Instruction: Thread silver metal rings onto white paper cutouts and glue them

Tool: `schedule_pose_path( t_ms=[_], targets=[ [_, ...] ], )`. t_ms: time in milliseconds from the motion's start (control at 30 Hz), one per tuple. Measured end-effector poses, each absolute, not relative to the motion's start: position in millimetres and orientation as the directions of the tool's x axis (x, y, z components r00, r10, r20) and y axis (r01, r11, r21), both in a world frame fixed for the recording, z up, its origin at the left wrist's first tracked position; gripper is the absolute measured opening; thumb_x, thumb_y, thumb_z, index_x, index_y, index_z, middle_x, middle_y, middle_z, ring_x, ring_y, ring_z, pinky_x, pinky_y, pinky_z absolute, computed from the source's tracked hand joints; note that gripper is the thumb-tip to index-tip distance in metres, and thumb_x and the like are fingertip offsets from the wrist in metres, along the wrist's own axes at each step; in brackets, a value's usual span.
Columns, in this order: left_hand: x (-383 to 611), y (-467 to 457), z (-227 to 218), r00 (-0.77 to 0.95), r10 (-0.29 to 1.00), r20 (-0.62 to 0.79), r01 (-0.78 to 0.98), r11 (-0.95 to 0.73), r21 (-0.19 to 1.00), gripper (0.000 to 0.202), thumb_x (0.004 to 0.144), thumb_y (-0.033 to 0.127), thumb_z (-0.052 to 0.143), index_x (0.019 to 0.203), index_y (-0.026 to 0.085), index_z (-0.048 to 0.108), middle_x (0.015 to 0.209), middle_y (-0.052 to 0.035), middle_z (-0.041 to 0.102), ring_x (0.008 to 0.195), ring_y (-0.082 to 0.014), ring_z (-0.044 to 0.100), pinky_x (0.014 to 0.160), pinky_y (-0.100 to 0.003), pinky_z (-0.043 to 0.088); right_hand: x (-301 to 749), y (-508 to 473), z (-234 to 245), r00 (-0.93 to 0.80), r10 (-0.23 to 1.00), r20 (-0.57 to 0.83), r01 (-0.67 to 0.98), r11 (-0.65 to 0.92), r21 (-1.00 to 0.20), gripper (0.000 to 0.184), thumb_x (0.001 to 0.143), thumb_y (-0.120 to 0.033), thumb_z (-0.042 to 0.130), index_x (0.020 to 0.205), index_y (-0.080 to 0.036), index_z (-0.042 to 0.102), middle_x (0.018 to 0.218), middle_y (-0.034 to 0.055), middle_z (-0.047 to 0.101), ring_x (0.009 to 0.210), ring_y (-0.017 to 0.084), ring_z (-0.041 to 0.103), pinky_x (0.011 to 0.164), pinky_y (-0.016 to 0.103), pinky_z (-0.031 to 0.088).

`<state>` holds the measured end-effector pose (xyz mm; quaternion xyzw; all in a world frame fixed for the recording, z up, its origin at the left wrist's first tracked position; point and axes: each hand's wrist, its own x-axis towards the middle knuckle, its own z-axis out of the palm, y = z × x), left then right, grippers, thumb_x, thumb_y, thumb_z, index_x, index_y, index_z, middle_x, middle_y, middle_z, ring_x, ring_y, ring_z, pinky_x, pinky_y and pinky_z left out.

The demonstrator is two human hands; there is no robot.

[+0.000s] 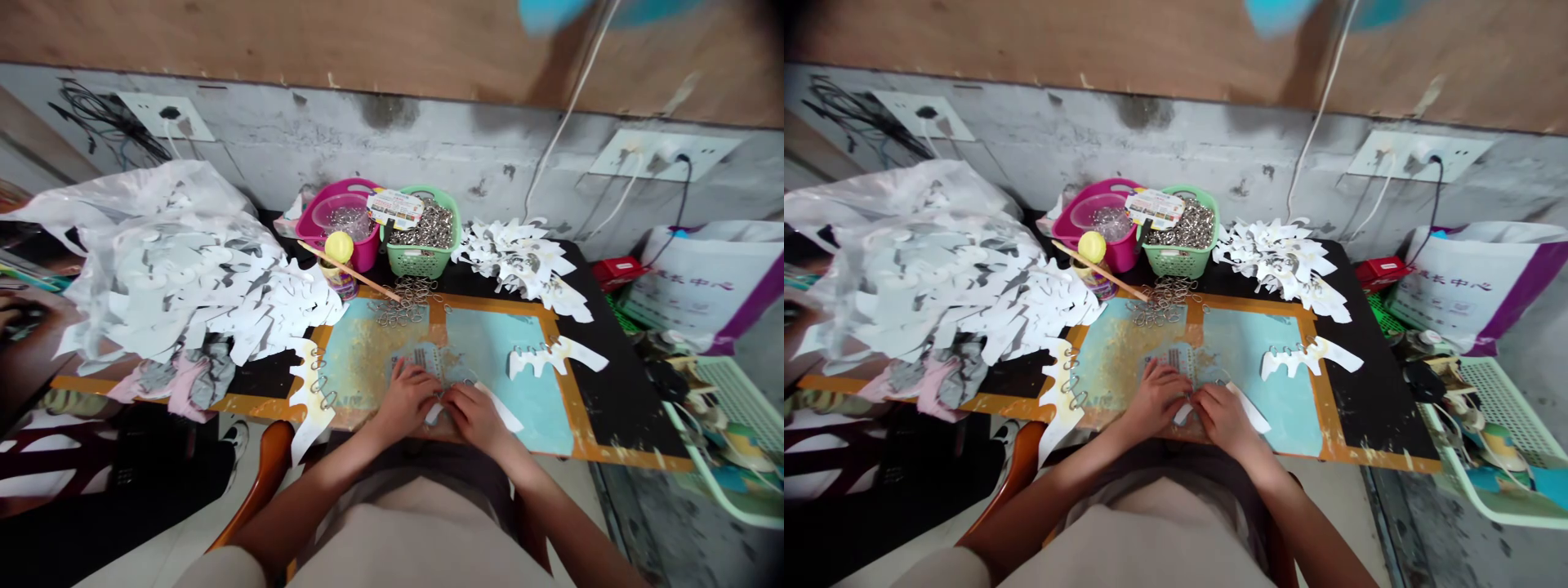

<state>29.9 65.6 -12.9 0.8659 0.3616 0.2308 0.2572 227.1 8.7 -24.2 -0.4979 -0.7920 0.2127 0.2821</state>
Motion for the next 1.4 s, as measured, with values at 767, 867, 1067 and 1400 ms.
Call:
schedule_pose_path(
  t_ms=[767, 867, 1067, 1400],
  targets=[
    [25, 58, -17, 0.705, 0.638, 0.311, 0.508, -0.759, 0.407, 0.023, 0.094, 0.021, 0.054, 0.104, 0.029, 0.073, 0.110, -0.0035, 0.073, 0.110, -0.0268, 0.056, 0.116, -0.065, 0.004, 233, 3, -29, -0.410, 0.872, 0.267, 0.742, 0.489, -0.458, 0.030, 0.090, -0.006, 0.044, 0.107, -0.017, 0.066, 0.100, 0.0118, 0.063, 0.092, 0.025, 0.059, 0.081, 0.039, 0.053],
    [25, 58, -18, 0.723, 0.627, 0.290, 0.510, -0.767, 0.389, 0.025, 0.092, 0.019, 0.056, 0.107, 0.030, 0.072, 0.112, -0.0048, 0.072, 0.111, -0.0278, 0.055, 0.116, -0.066, 0.002, 234, 1, -20, -0.307, 0.915, 0.262, 0.638, 0.402, -0.657, 0.032, 0.092, -0.008, 0.043, 0.112, -0.021, 0.064, 0.110, 0.0105, 0.061, 0.103, 0.023, 0.060, 0.088, 0.038, 0.053],
    [26, 56, -21, 0.720, 0.641, 0.266, 0.518, -0.751, 0.409, 0.027, 0.092, 0.018, 0.057, 0.111, 0.030, 0.071, 0.113, -0.0051, 0.071, 0.112, -0.0287, 0.054, 0.116, -0.066, 0.000, 228, -1, -23, -0.225, 0.935, 0.273, 0.615, 0.354, -0.705, 0.034, 0.093, -0.010, 0.043, 0.123, -0.022, 0.054, 0.108, 0.0102, 0.066, 0.099, 0.024, 0.062, 0.088, 0.041, 0.053],
    [28, 56, -28, 0.689, 0.631, 0.356, 0.516, -0.772, 0.371, 0.022, 0.094, 0.020, 0.054, 0.107, 0.028, 0.071, 0.108, -0.0025, 0.072, 0.108, -0.0257, 0.058, 0.116, -0.065, 0.010, 224, -5, -31, -0.268, 0.907, 0.325, 0.674, 0.418, -0.609, 0.044, 0.093, -0.010, 0.045, 0.136, -0.019, 0.042, 0.111, 0.0136, 0.065, 0.099, 0.027, 0.061, 0.084, 0.043, 0.054]
  ],
)
